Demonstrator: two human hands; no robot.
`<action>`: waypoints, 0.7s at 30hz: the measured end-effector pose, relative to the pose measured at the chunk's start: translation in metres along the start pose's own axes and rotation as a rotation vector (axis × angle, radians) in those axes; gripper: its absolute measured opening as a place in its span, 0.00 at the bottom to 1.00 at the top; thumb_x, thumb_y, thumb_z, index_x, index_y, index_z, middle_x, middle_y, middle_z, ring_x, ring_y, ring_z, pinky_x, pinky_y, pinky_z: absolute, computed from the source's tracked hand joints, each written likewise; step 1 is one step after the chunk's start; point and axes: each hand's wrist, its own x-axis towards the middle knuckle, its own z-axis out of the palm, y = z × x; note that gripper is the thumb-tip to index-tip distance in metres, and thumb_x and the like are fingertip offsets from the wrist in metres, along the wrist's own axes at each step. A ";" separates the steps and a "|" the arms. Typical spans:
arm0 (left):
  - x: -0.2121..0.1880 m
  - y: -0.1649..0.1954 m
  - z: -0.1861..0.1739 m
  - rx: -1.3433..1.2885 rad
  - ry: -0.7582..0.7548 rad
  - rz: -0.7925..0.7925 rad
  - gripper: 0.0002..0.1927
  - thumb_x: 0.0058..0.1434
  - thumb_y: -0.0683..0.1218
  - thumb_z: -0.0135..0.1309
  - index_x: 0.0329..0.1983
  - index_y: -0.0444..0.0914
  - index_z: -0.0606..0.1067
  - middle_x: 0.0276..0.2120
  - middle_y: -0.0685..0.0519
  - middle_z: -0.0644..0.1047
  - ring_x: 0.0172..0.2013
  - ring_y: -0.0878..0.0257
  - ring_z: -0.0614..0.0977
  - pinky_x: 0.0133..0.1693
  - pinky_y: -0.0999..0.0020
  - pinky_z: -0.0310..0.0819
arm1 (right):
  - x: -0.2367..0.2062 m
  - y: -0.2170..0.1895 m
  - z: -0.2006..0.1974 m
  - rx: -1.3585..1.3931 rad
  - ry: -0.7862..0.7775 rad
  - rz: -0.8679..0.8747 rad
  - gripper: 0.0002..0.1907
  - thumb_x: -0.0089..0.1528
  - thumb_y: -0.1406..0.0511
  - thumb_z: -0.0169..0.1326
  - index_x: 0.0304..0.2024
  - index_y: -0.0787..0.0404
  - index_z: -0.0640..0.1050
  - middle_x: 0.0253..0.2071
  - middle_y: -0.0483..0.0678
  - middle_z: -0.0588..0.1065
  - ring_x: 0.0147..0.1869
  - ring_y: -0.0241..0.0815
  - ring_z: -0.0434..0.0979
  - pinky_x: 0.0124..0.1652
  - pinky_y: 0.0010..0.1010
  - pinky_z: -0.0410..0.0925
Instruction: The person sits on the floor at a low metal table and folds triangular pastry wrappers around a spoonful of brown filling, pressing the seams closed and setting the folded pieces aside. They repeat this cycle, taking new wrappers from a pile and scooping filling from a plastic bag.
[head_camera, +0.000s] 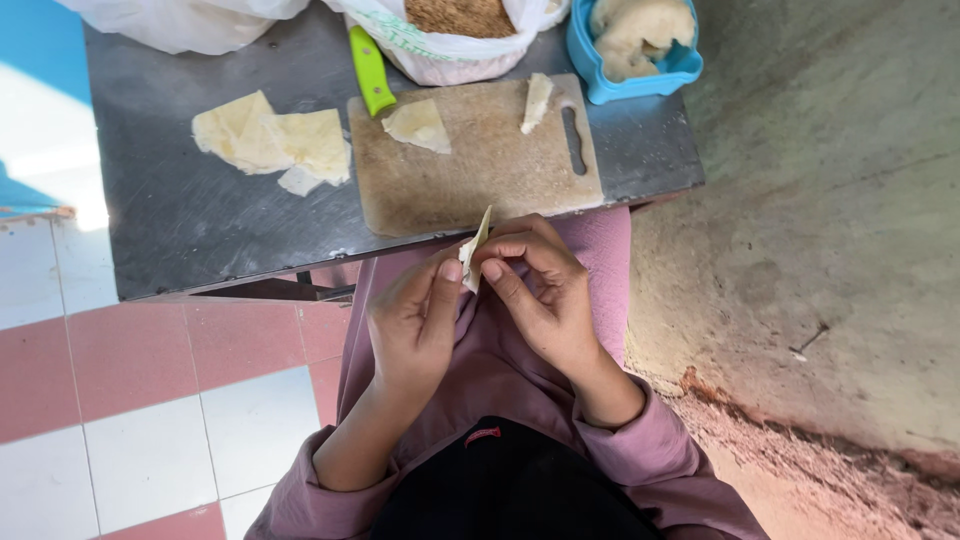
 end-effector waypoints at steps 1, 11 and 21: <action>-0.003 0.003 0.001 0.031 -0.014 0.127 0.13 0.74 0.43 0.51 0.55 0.32 0.80 0.40 0.45 0.83 0.38 0.65 0.84 0.40 0.72 0.78 | -0.002 0.000 -0.001 -0.015 0.031 -0.005 0.07 0.67 0.76 0.56 0.47 0.65 0.79 0.50 0.48 0.73 0.53 0.37 0.75 0.53 0.26 0.69; -0.020 0.003 0.019 0.145 -0.063 0.156 0.12 0.68 0.45 0.57 0.48 0.33 0.82 0.34 0.46 0.85 0.34 0.62 0.88 0.36 0.70 0.81 | -0.037 -0.004 -0.026 -0.034 0.039 -0.028 0.07 0.66 0.78 0.56 0.45 0.67 0.78 0.50 0.48 0.73 0.54 0.38 0.74 0.55 0.27 0.68; -0.004 -0.026 0.008 -0.891 0.031 -0.213 0.09 0.75 0.45 0.48 0.47 0.34 0.72 0.37 0.48 0.81 0.37 0.60 0.86 0.41 0.60 0.87 | -0.032 0.023 -0.044 1.184 0.190 0.324 0.04 0.67 0.70 0.50 0.37 0.64 0.73 0.44 0.57 0.79 0.48 0.49 0.82 0.52 0.41 0.76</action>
